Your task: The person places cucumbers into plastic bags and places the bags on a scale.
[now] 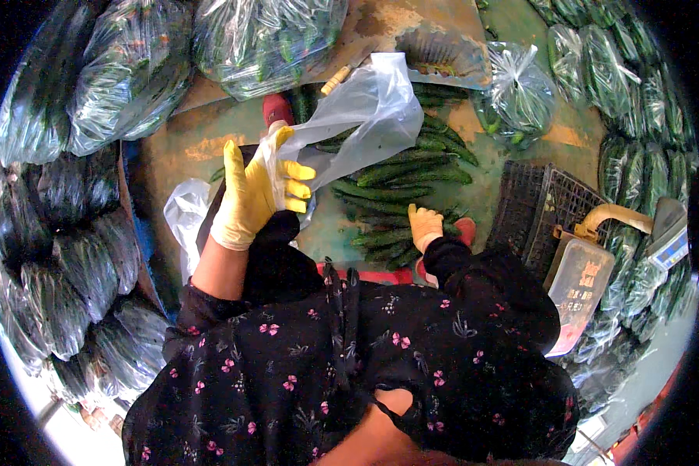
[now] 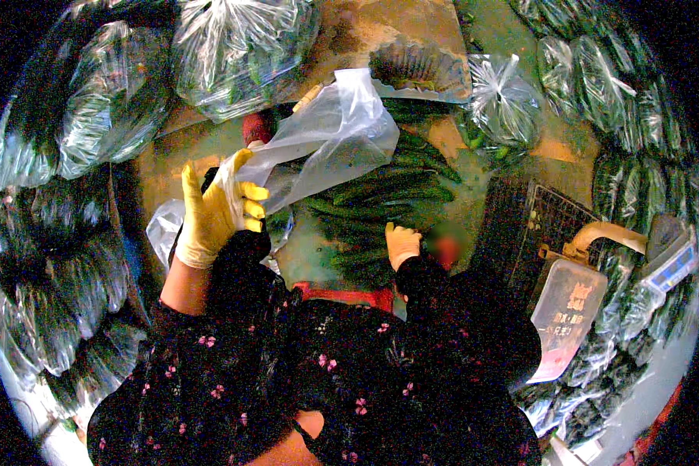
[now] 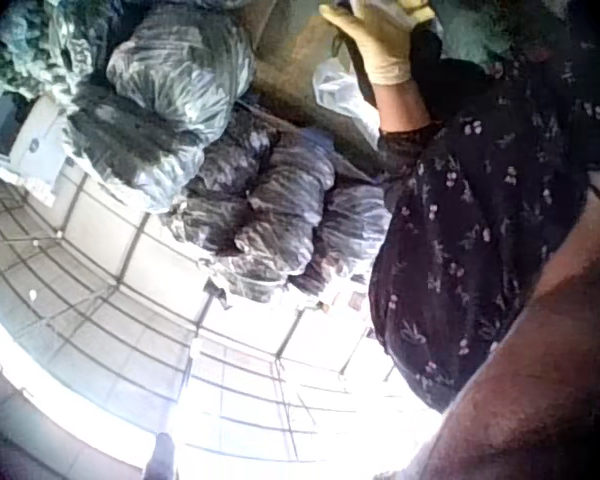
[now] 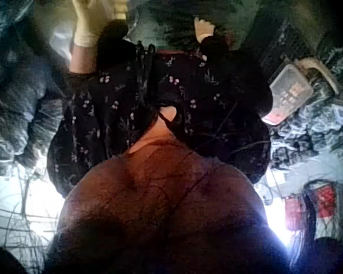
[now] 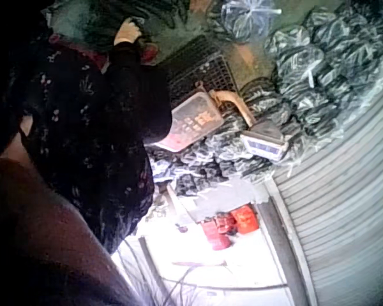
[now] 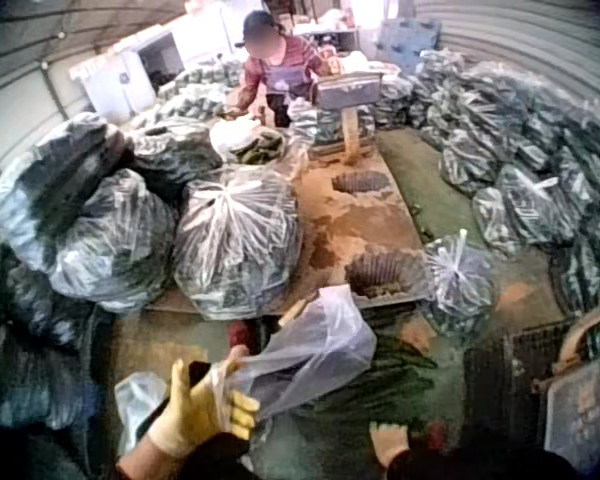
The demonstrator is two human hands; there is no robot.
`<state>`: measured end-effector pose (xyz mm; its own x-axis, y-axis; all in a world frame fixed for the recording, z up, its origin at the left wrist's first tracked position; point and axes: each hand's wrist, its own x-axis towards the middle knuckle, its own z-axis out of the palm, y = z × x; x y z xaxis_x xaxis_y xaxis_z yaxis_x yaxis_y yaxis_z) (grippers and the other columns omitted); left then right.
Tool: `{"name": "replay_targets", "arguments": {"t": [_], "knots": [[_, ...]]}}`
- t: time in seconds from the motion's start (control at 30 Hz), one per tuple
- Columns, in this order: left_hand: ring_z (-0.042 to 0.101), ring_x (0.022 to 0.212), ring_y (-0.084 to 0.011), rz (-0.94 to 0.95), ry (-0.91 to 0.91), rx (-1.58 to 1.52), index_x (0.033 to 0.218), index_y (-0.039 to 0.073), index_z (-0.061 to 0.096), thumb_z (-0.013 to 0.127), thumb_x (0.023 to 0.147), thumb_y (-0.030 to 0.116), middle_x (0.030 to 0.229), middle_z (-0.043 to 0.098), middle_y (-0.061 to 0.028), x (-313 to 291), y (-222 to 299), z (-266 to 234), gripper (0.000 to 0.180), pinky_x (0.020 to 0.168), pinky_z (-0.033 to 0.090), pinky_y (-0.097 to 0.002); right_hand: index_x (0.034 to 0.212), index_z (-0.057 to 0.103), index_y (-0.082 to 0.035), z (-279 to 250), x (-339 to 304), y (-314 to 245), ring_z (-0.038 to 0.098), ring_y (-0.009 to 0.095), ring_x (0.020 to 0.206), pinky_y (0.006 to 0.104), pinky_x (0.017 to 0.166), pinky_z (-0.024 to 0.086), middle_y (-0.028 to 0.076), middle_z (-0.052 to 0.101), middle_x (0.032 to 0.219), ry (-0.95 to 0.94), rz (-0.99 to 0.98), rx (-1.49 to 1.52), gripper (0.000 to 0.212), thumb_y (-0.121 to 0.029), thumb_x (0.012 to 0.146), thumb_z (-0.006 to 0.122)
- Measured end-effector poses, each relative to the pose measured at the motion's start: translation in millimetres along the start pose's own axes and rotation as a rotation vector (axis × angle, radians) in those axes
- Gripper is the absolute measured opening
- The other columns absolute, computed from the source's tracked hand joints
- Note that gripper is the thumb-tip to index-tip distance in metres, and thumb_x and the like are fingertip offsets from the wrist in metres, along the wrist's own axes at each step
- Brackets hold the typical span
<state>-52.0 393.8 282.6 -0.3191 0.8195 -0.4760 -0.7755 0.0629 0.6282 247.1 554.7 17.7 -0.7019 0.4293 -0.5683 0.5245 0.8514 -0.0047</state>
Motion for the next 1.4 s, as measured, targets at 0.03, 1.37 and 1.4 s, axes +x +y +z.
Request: {"name": "replay_targets", "arguments": {"t": [0.03, 1.37, 1.4], "knots": [[0.068, 0.072, -0.0323, 0.012, 0.001, 0.029, 0.147, 0.015, 0.024, 0.04, 0.07, 0.089, 0.101, 0.066, -0.0226, 1.3, 0.1, -0.2, 0.108, 0.061, 0.058, -0.0437, 0.126, 0.053, -0.009, -5.0, 1.5, 4.4, 0.064, 0.034, 0.094, 0.0494, 0.08, 0.051, 0.012, 0.065, 0.102, -0.028, -0.032, 0.044, 0.051, -0.011, 0.077, 0.066], [0.063, 0.058, -0.0193, 0.082, -0.639, 0.194, 0.124, -0.01, 0.049, 0.035, 0.081, 0.081, 0.085, 0.069, -0.0115, -120.3, 36.1, 221.3, 0.102, 0.052, 0.052, -0.0279, 0.127, 0.056, -0.005, -307.6, -327.3, 127.6, 0.055, 0.026, 0.116, 0.0356, 0.099, 0.041, 0.016, 0.061, 0.121, 0.672, -0.03, 0.684, 0.064, -0.026, 0.071, 0.077], [0.061, 0.054, -0.0154, 0.096, -0.604, 0.254, 0.126, -0.01, 0.046, 0.035, 0.081, 0.082, 0.081, 0.068, -0.0091, -118.6, 34.4, 247.9, 0.103, 0.049, 0.051, -0.0247, 0.126, 0.056, -0.005, -311.2, -355.9, 131.7, 0.055, 0.027, 0.116, 0.0357, 0.1, 0.041, 0.016, 0.061, 0.121, 0.719, 0.057, 0.703, 0.061, -0.027, 0.073, 0.076]]}}
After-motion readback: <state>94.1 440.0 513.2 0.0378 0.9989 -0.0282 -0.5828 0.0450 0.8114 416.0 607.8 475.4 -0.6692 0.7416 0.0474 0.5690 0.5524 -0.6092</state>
